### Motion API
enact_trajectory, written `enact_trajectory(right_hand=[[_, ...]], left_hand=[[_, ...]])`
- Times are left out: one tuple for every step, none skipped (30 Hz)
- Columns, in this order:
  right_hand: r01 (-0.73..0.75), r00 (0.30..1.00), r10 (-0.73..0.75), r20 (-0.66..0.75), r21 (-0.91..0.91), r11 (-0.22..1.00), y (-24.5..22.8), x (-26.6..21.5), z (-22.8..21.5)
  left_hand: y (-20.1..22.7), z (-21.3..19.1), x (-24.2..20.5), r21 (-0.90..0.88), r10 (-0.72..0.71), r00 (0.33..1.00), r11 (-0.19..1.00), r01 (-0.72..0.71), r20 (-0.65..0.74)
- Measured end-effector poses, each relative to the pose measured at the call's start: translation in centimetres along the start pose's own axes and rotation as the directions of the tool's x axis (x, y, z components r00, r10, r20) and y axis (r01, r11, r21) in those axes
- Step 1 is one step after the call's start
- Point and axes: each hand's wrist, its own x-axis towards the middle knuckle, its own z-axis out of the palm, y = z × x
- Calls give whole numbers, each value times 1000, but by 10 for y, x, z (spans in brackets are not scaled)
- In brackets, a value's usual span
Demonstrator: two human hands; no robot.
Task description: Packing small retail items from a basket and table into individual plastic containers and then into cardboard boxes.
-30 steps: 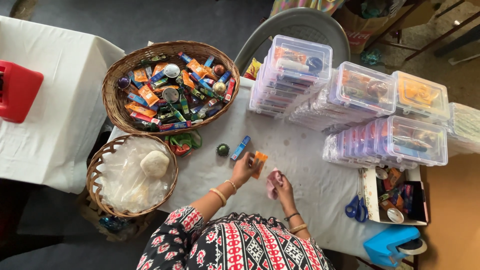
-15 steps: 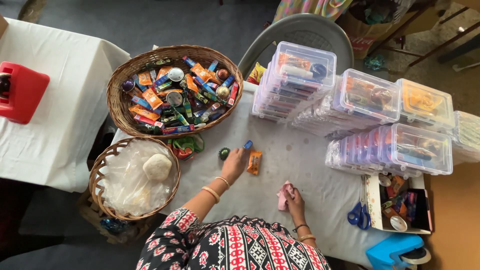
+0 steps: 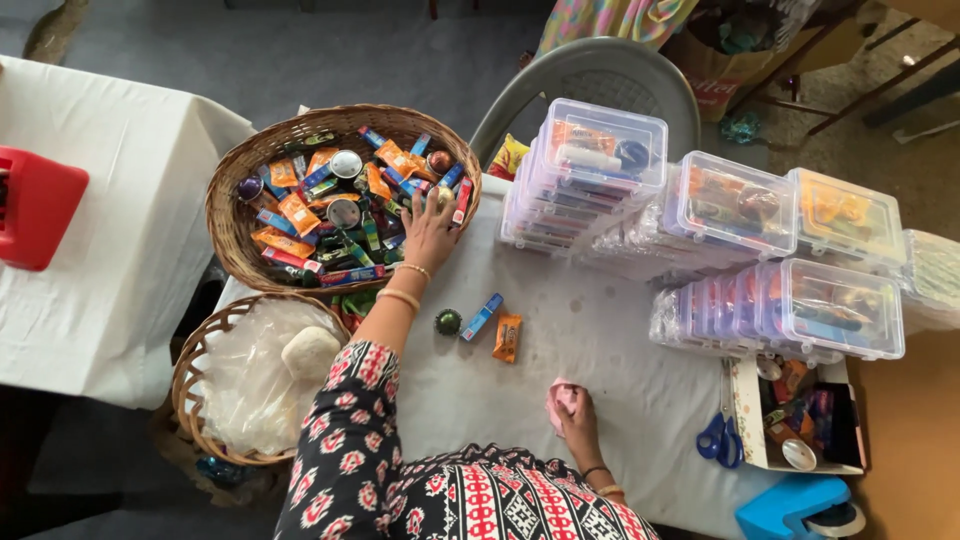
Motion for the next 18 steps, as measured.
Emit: enact_trajectory(right_hand=[[-3,1000,3,-3,0,1000,2,-1,1],[19,1000,-20,-16,-18,1000,4,-1,3],[41,999,-42,-28,-36,998,7,-2,3],[38,999,-39,-31,-37,999,-2,-6,1],[104,994,-105,-26,-50,993,-10,-9,-2],[169,985,-171,-20,-62,984,-18,-13,-4],[167,985,-169,-21,-63,984,-27,-16,-6],[121,993,-122,-5,-91,988,-35,-20,-8],[75,997,-74,12,-118,990,-44,-24,-9],[74,997,-73,12,-117,990,-40,-25,-7],[161,987,-164,1,-184,970,-37,-24,-4],[245,967,-254,-3,-250,937,-33,-24,-2],[245,967,-254,-1,-249,937,-27,-25,1],[295,950,-311,-3,-303,906,-20,-25,4],[344,930,-368,-1,-356,869,-13,-25,7],[346,929,-369,0,-354,869,-9,-24,8],[362,922,-388,3,-366,857,-4,-25,9],[378,914,-406,5,-378,845,1,-27,10]], left_hand=[[-7,5,3,-2,4,1000,1000,-4,3],[-13,10,7,76,41,996,996,-47,81],[-20,16,10,149,71,984,984,-95,162],[-30,17,8,147,74,984,984,-98,165],[-40,18,6,208,86,975,969,-130,207],[-50,19,4,267,96,964,950,-164,249],[-59,13,1,266,97,963,950,-165,250],[-68,7,-2,289,93,959,942,-171,267],[-78,1,-5,313,86,955,933,-177,283],[-82,-13,-10,314,86,955,932,-178,285],[-86,-27,-13,355,76,941,914,-198,330],[-90,-40,-16,394,63,925,892,-220,374],[-106,-41,-22,395,61,925,892,-219,374],[-121,-42,-27,399,112,938,884,-245,328],[-136,-43,-32,405,163,947,874,-270,278],[-142,-46,-34,407,161,947,873,-268,277],[-148,-48,-37,415,219,947,858,-302,236],[-153,-51,-40,424,277,941,841,-335,194]])
